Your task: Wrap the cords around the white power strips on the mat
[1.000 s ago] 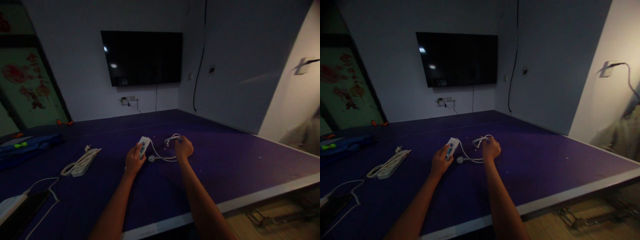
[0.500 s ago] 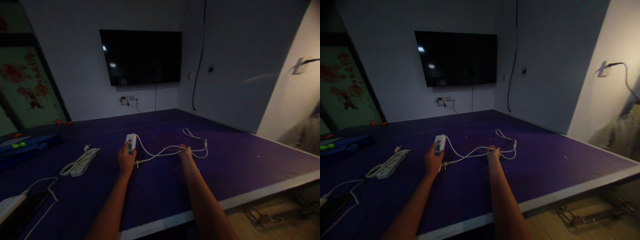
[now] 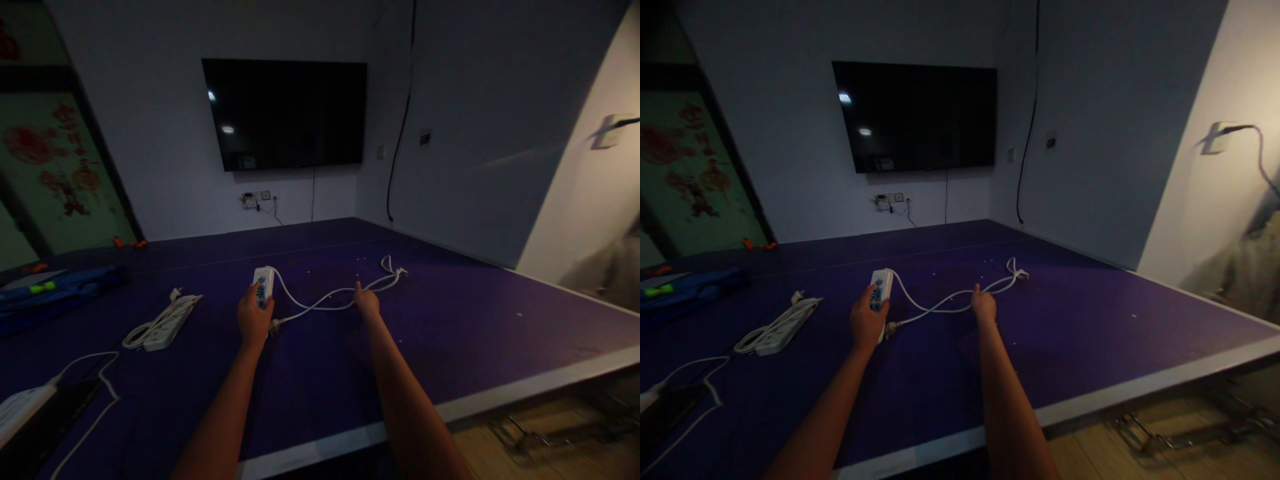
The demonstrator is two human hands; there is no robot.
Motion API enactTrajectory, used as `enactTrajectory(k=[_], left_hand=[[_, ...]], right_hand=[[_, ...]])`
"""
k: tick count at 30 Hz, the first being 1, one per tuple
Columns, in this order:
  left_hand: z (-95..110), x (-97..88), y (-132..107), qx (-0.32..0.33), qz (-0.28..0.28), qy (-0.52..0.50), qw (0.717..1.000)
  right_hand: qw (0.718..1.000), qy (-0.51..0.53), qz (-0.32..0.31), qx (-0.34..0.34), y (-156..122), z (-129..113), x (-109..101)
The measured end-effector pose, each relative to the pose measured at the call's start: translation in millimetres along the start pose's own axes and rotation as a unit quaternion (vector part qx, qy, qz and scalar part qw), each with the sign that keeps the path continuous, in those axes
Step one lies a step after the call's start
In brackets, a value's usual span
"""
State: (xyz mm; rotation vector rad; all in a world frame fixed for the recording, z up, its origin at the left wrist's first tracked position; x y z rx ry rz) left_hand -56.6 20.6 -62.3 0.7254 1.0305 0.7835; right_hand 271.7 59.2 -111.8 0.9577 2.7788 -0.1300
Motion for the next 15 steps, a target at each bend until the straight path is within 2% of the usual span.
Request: enactTrajectory(k=[4,7,10,12,13,15], left_hand=[[-2,0.8,0,-0.001,0.000,-0.002,1.000],[-2,1.8,0,0.001,-0.002,-0.004,1.000],[-1,2.3,-1,0.002,-0.001,-0.005,1.000],[0,2.8,-1,0.001,-0.002,-0.004,1.000],[0,3.0,-1,0.001,-0.002,-0.004,1.000],[1,3.3,-1,0.002,-0.004,-0.004,1.000]], right_hand=[[0.990,-0.143,0.001,0.012,-16,-9,-7],[0.979,-0.204,-0.016,-0.017,-26,-22,-6],[0.968,-0.240,-0.043,-0.061,-38,-35,5],[0.951,-0.264,-0.099,-0.125,-49,-45,23],[0.934,-0.276,-0.145,-0.176,-58,-50,35],[0.880,-0.283,-0.250,-0.288,-80,-58,62]])
Point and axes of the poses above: each hand's wrist, its own y-axis towards the middle knuckle, its own x-axis out of the palm, z = x × y, the point moved 6 cm from there along y, towards the middle knuckle, and after that the axes turned 13 degrees about y, right-handed, at the moved point
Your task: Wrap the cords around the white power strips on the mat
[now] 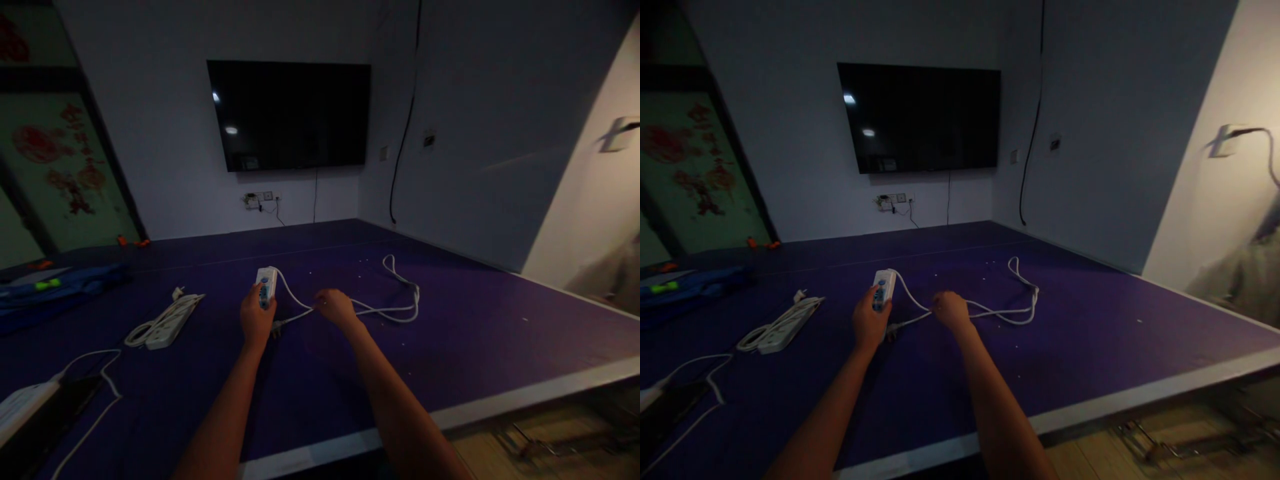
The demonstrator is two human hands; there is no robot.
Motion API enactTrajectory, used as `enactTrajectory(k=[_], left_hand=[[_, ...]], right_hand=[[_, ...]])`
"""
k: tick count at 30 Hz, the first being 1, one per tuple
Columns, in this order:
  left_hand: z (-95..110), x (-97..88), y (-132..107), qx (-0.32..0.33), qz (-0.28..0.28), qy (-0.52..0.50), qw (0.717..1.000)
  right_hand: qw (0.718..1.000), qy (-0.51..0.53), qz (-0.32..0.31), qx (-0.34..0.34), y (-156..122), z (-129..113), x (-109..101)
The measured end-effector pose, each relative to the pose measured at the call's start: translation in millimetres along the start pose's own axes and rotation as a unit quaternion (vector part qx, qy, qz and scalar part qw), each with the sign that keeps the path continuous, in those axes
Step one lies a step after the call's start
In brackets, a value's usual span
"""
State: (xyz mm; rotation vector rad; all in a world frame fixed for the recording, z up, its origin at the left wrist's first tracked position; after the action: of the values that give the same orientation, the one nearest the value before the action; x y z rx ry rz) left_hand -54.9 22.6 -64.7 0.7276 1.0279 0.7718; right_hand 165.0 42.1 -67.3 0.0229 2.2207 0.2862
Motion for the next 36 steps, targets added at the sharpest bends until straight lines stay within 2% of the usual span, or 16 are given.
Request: enactTrajectory(k=[2,4,8,16,21,23,25,27,30,34,35,36], left_hand=[[0,-0.3,0,0.001,0.000,-0.002,1.000],[0,-0.9,1,0.002,0.001,-0.007,1.000],[0,-2.3,1,-0.001,-0.004,-0.015,1.000],[0,-5.4,0,-0.020,0.002,-0.028,0.999],[-13,-10.9,2,-0.060,0.050,-0.028,0.997],[-20,-13.4,2,-0.086,0.079,-0.038,0.992],[-27,-15.1,1,-0.117,0.102,-0.050,0.987],[-35,-17.2,1,-0.150,0.123,-0.059,0.979],[-50,-23.9,3,-0.200,0.160,-0.064,0.964],[-75,-40.3,16,-0.276,0.222,-0.064,0.933],[-80,-45.1,20,-0.286,0.238,-0.064,0.926],[-84,-49.9,26,-0.290,0.253,-0.065,0.921]], right_hand=[[0.993,-0.007,-0.059,-0.105,-3,-22,20],[0.984,-0.018,-0.094,-0.147,-6,-32,36],[0.979,-0.048,-0.120,-0.156,-9,-37,54],[0.984,-0.048,-0.095,-0.143,-7,-39,57],[0.992,-0.026,-0.032,-0.122,0,-31,45],[0.993,0.026,0.034,-0.107,3,-25,31],[0.977,0.132,0.146,-0.080,5,-13,10],[0.925,0.256,0.278,-0.046,2,7,-13],[0.803,0.411,0.432,-0.005,-6,46,-41],[0.613,0.600,0.511,0.057,-11,99,-60],[0.579,0.624,0.520,0.073,-12,109,-63],[0.556,0.636,0.528,0.084,-13,117,-66]])
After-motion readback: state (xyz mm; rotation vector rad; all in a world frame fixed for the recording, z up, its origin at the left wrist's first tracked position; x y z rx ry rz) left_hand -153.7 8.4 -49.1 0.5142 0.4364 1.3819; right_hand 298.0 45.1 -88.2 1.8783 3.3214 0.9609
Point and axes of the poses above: each hand's wrist, its own y-axis towards the middle knuckle, its own x-axis out of the palm, z = x × y, the point moved 6 cm from there along y, towards the middle knuckle, and after that the axes turned 13 degrees about y, right-handed, at the moved point
